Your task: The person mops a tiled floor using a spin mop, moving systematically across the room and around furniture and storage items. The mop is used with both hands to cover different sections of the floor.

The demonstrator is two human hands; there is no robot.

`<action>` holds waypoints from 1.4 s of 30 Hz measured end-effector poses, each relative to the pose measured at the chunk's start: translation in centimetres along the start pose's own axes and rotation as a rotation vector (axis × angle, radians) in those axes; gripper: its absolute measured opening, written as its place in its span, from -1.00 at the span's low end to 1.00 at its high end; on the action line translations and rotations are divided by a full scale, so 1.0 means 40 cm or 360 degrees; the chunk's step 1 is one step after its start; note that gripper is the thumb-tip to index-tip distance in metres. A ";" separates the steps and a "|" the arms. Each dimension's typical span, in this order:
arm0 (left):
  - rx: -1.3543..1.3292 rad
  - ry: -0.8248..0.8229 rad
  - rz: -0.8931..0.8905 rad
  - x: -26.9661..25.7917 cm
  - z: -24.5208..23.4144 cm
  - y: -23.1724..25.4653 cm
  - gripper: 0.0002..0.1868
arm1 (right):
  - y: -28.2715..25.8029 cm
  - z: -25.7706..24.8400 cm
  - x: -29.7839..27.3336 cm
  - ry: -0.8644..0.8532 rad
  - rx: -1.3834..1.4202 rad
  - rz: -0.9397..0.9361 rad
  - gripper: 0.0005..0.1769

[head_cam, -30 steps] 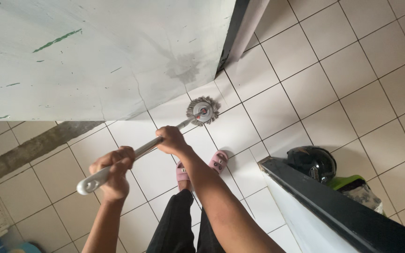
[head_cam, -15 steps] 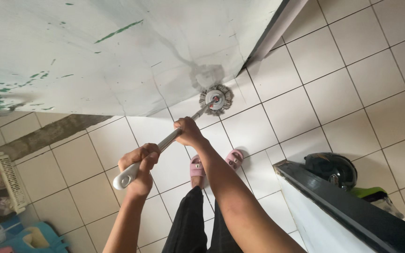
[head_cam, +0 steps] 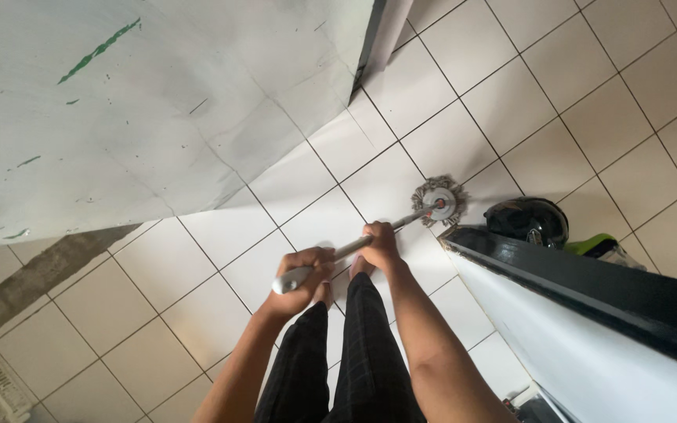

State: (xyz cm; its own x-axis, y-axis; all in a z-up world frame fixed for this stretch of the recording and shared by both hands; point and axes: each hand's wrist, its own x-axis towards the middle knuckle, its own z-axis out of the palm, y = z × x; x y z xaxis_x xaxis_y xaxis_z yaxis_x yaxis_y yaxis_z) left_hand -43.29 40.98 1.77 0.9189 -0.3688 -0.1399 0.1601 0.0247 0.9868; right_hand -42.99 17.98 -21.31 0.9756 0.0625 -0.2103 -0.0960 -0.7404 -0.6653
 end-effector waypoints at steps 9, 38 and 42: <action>0.0153 0.0547 0.0159 -0.066 -0.280 0.177 -0.80 | -0.483 0.164 0.170 -0.0184 0.0425 -0.0054 -0.92; -0.0109 -0.0344 -0.0069 -0.106 0.185 -0.034 -0.77 | -0.009 0.003 -0.390 0.0408 0.0204 0.0503 -0.81; -0.0329 -0.0485 0.0184 -0.215 0.373 -0.082 -0.81 | 0.137 -0.026 -0.594 0.0328 -0.0040 0.0669 -0.88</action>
State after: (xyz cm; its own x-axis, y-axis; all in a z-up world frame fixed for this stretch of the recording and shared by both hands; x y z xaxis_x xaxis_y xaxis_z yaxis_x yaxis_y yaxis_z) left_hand -57.10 30.21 0.95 0.7907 -0.6113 0.0329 0.1594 0.2576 0.9530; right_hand -66.47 11.73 -19.20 0.8722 -0.3789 -0.3093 -0.4890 -0.6891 -0.5348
